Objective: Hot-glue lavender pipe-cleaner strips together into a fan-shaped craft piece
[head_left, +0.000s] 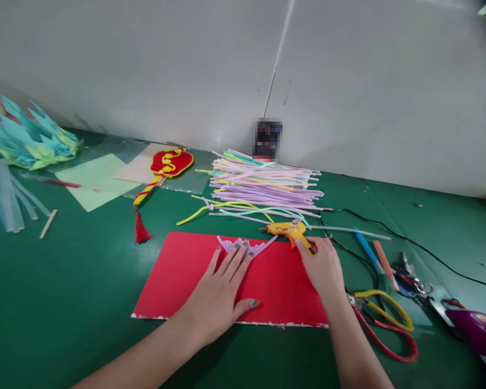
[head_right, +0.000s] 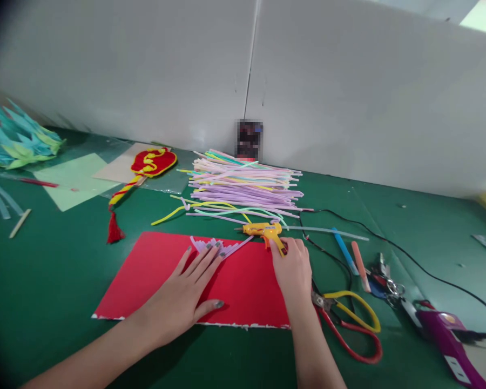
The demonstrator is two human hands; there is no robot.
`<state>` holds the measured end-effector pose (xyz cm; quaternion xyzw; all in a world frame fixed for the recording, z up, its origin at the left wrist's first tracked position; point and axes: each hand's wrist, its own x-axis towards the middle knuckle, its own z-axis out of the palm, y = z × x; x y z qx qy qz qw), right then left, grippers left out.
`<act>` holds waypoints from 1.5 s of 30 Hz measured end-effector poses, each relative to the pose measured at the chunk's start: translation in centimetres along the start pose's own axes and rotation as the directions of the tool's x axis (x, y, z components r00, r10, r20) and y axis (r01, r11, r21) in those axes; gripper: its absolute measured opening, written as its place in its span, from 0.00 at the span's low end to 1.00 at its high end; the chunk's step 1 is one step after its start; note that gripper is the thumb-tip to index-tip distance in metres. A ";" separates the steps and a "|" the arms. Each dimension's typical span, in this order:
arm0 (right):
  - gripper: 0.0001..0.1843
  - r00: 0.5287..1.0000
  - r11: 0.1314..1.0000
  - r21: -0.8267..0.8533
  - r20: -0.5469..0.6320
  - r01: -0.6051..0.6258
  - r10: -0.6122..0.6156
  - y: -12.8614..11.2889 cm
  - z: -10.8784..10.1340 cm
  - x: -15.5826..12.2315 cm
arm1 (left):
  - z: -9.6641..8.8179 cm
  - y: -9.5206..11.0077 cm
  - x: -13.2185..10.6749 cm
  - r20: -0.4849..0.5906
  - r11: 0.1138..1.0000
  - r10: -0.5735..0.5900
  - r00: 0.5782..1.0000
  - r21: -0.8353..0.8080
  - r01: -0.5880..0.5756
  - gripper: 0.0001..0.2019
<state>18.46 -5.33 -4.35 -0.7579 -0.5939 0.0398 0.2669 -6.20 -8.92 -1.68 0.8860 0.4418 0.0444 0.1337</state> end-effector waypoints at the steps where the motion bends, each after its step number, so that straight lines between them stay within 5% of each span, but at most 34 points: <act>1: 0.23 1.000 1.000 0.004 -0.001 0.012 -0.012 0.1 0.1 0.0 | 0.0 0.0 0.0 0.001 1.000 -0.006 1.000 0.006 0.006 0.35; 7: 0.23 0.995 0.994 0.081 -0.065 0.078 -0.073 0.2 0.1 -0.2 | 0.4 -0.1 0.0 -0.003 1.000 -0.014 1.000 0.027 0.014 0.34; 14: 0.22 0.989 0.993 0.062 -0.102 -0.103 0.109 -1.1 -1.4 -0.6 | 0.1 0.0 0.0 0.014 1.000 -0.015 1.000 0.013 0.015 0.35; 18: 0.22 0.983 0.991 0.082 -0.142 -0.109 0.120 -1.6 -1.9 -1.0 | -0.3 0.1 0.0 0.020 1.000 -0.021 1.000 -0.003 0.021 0.35; 25: 0.23 0.922 0.992 0.116 -0.377 -0.040 0.081 -2.6 -2.6 -1.9 | -1.1 -0.6 0.8 -0.101 1.000 -0.031 0.994 -0.007 0.031 0.28; 31: 0.29 0.930 0.986 0.106 -0.333 -0.127 0.156 -2.9 -2.6 -2.1 | -1.6 -2.1 1.4 -0.214 0.996 -0.087 0.973 -0.012 0.086 0.21; 34: 0.34 0.932 0.985 0.058 -0.320 -0.162 0.172 -3.1 -2.4 -2.1 | -1.4 -2.3 1.4 -0.205 0.996 -0.092 0.975 -0.019 0.090 0.21; 45: 0.30 0.973 0.993 -0.006 -0.197 -0.120 0.117 -3.7 -3.0 -4.6 | -1.2 -2.5 1.6 -0.172 0.990 -0.007 0.985 -0.141 -0.018 0.22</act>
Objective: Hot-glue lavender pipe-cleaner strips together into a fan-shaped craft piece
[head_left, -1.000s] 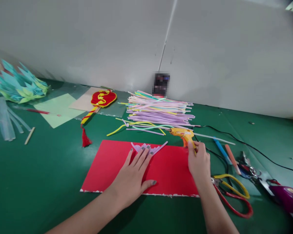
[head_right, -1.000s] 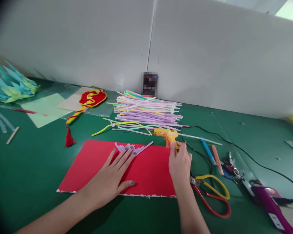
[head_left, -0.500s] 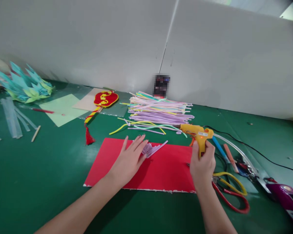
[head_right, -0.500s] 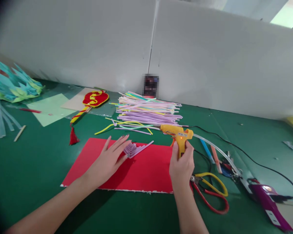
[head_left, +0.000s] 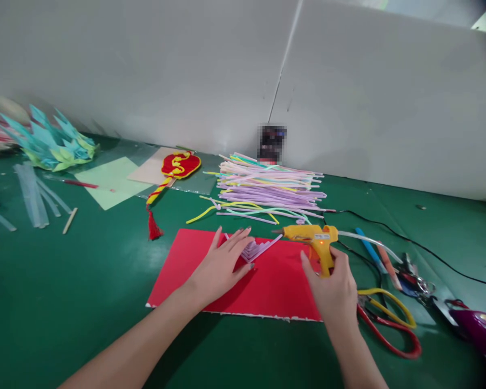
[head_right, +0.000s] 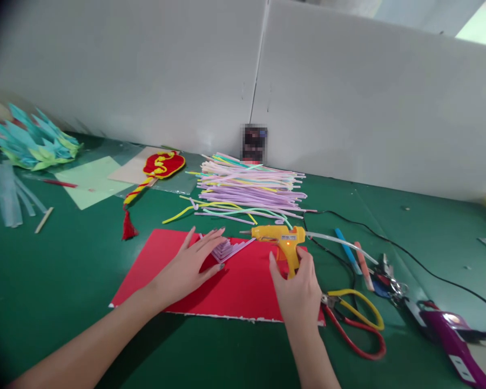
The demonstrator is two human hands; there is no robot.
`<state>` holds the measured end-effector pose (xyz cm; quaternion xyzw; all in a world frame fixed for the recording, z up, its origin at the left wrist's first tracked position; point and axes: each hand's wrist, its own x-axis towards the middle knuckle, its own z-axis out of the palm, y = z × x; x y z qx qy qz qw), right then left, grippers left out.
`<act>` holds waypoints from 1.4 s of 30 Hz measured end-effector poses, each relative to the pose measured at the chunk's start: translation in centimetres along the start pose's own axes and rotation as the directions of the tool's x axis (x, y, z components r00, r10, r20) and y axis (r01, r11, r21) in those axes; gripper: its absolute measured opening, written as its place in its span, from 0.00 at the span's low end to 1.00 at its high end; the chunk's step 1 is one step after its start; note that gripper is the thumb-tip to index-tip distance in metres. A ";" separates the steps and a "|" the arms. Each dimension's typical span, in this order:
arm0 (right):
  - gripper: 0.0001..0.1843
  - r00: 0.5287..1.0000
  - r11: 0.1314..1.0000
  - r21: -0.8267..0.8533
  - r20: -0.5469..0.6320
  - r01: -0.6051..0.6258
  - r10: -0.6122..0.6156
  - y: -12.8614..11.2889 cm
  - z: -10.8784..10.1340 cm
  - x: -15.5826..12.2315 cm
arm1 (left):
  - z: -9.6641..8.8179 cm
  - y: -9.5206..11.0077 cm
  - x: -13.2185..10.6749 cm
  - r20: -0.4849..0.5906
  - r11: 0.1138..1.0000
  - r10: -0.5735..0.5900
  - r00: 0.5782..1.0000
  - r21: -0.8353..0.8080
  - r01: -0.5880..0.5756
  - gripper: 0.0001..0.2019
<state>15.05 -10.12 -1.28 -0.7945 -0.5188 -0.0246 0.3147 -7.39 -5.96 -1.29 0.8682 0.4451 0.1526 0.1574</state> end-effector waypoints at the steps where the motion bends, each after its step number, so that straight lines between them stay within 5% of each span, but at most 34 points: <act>1: 0.30 1.000 1.000 -0.005 0.021 0.013 -0.013 0.0 0.0 -0.3 | 0.0 0.0 0.0 0.000 1.000 0.001 1.000 -0.023 -0.001 0.20; 8: 0.27 0.993 0.995 -0.051 0.085 0.086 -0.081 0.4 0.8 -1.1 | -0.3 -0.1 0.3 -0.023 0.989 -0.043 0.999 -0.145 0.039 0.10; 13: 0.28 0.982 0.993 -0.113 0.181 -0.025 0.045 0.5 0.9 -1.1 | 0.1 -0.3 0.2 -0.018 0.978 -0.056 0.998 -0.200 0.051 0.06; 23: 0.28 0.992 0.983 -0.167 0.107 0.076 -0.059 0.3 0.3 -1.5 | 0.2 -0.3 0.3 -0.019 0.974 -0.062 0.998 -0.217 0.056 0.07; 32: 0.27 0.998 0.964 -0.266 0.056 0.022 -0.007 0.0 -0.1 -1.4 | 0.1 -0.3 0.4 0.001 0.980 -0.073 0.997 -0.187 0.072 0.06; 42: 0.28 0.991 0.991 -0.113 0.121 0.066 -0.052 1.3 0.8 -0.7 | 0.1 -0.2 0.3 0.003 0.978 -0.073 0.997 -0.196 0.073 0.06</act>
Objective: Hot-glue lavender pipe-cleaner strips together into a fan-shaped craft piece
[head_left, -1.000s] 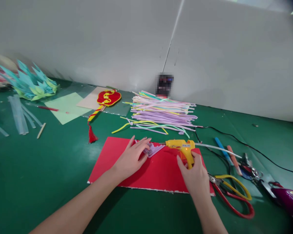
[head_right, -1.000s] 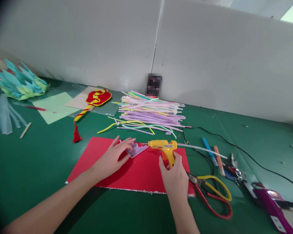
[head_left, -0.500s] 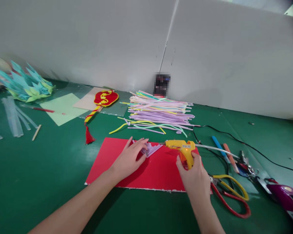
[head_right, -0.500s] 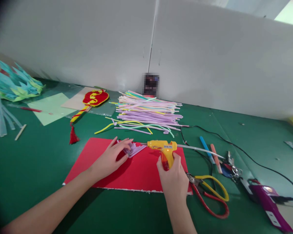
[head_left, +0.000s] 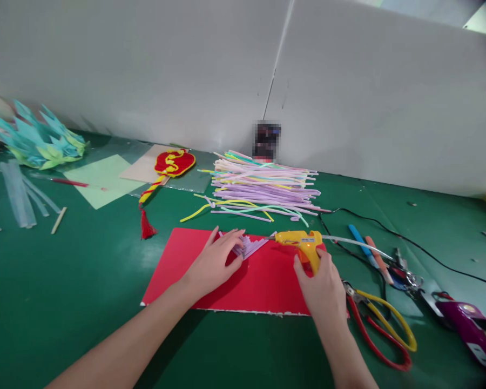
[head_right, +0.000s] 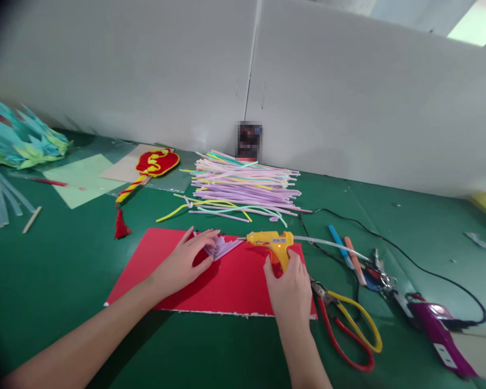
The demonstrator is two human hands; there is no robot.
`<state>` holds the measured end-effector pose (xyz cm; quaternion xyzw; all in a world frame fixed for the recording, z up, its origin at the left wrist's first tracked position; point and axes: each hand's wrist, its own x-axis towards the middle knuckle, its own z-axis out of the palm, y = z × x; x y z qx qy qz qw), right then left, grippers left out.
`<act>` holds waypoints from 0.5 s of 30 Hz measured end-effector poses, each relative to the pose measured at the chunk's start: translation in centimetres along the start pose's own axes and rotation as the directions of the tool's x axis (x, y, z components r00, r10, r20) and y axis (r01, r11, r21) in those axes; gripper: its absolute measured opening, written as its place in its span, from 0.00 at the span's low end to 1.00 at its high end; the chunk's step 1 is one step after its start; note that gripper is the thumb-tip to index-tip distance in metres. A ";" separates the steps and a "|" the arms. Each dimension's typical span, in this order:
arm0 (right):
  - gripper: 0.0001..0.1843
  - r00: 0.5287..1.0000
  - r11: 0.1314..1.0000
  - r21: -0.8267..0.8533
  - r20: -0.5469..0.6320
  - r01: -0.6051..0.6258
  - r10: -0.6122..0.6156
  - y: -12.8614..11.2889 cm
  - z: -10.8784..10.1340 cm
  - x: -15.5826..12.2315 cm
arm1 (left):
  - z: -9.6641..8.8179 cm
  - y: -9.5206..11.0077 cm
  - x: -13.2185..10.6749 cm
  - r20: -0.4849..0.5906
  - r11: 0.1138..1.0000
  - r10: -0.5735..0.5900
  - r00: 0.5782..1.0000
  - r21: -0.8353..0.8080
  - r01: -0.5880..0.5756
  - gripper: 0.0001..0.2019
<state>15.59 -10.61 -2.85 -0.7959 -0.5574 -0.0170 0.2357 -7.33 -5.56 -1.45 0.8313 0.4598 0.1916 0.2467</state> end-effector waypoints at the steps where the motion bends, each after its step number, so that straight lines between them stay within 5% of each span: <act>1: 0.28 1.000 0.999 0.033 0.003 -0.003 0.003 0.2 0.0 0.1 | 0.0 0.0 0.0 0.001 1.000 0.001 1.000 0.001 -0.001 0.06; 9: 0.27 0.984 0.965 0.263 -0.171 -0.008 0.055 2.0 -1.1 3.2 | 0.1 0.0 0.0 -0.002 1.000 0.002 1.000 0.013 -0.002 0.06; 15: 0.23 0.993 0.949 0.296 -0.080 0.112 -0.092 2.4 0.1 5.0 | 0.2 -0.1 0.0 -0.005 1.000 0.000 1.000 0.018 0.000 0.06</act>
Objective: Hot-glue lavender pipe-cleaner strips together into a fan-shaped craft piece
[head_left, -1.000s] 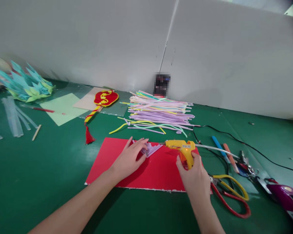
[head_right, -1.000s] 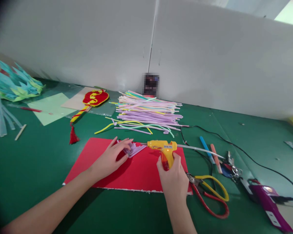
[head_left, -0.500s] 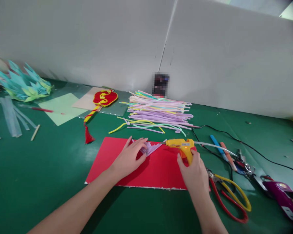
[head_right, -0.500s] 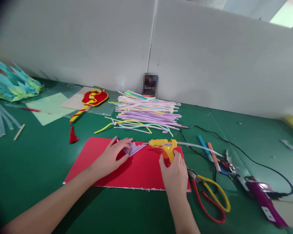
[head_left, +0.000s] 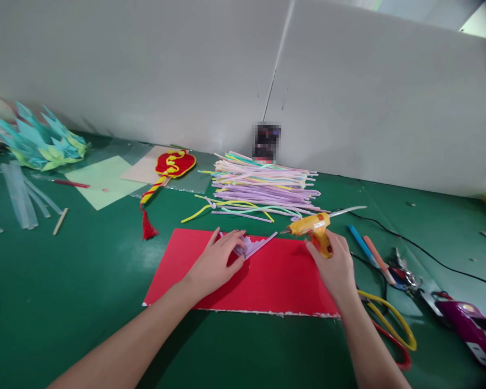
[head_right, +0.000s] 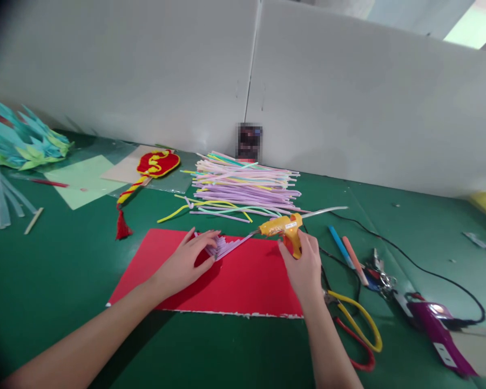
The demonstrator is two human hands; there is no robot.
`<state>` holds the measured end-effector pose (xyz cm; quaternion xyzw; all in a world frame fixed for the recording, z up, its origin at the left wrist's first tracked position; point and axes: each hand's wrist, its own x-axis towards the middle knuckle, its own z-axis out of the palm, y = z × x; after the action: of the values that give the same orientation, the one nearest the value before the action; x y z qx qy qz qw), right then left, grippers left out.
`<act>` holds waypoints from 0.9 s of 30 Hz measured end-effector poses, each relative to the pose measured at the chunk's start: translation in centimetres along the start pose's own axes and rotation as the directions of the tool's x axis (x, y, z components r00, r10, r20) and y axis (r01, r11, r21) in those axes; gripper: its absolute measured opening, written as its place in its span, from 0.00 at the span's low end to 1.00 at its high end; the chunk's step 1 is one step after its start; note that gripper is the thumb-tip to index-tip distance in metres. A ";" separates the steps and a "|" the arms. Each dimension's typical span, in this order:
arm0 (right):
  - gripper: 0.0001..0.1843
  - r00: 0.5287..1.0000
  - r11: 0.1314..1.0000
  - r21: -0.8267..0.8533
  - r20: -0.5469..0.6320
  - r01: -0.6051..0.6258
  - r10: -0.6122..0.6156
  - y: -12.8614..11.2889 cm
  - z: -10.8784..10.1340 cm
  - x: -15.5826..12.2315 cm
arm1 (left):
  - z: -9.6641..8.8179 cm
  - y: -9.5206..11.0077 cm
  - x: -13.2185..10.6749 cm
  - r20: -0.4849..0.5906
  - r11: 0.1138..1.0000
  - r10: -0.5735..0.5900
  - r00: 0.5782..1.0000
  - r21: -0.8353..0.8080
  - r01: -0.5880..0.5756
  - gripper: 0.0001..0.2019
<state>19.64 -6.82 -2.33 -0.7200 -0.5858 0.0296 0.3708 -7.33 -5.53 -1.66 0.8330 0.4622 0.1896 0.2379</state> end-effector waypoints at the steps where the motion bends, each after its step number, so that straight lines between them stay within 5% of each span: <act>1: 0.22 1.000 1.000 0.020 0.020 0.012 -0.013 -0.2 0.3 0.2 | 0.0 0.0 0.0 0.000 1.000 0.001 1.000 -0.001 -0.001 0.06; 13: 0.20 0.980 0.989 0.021 0.138 0.145 -0.146 -1.6 3.0 0.0 | 0.6 -0.6 0.1 -0.155 0.996 -0.072 0.985 -0.060 0.063 0.10; 24: 0.20 0.974 0.974 -0.024 -0.031 0.224 -0.225 -0.6 3.2 -0.1 | 0.7 -0.6 0.1 -0.149 0.997 -0.041 0.988 -0.072 0.031 0.09; 27: 0.20 0.975 0.975 -0.001 0.009 0.223 -0.223 -0.5 3.4 -0.2 | 0.7 -0.6 0.1 -0.149 0.997 -0.039 0.988 -0.069 0.029 0.09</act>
<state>17.58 -5.32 -4.57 -0.6498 -0.6647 -0.0094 0.3685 -7.32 -5.31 -2.59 0.7998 0.4863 0.2634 0.2333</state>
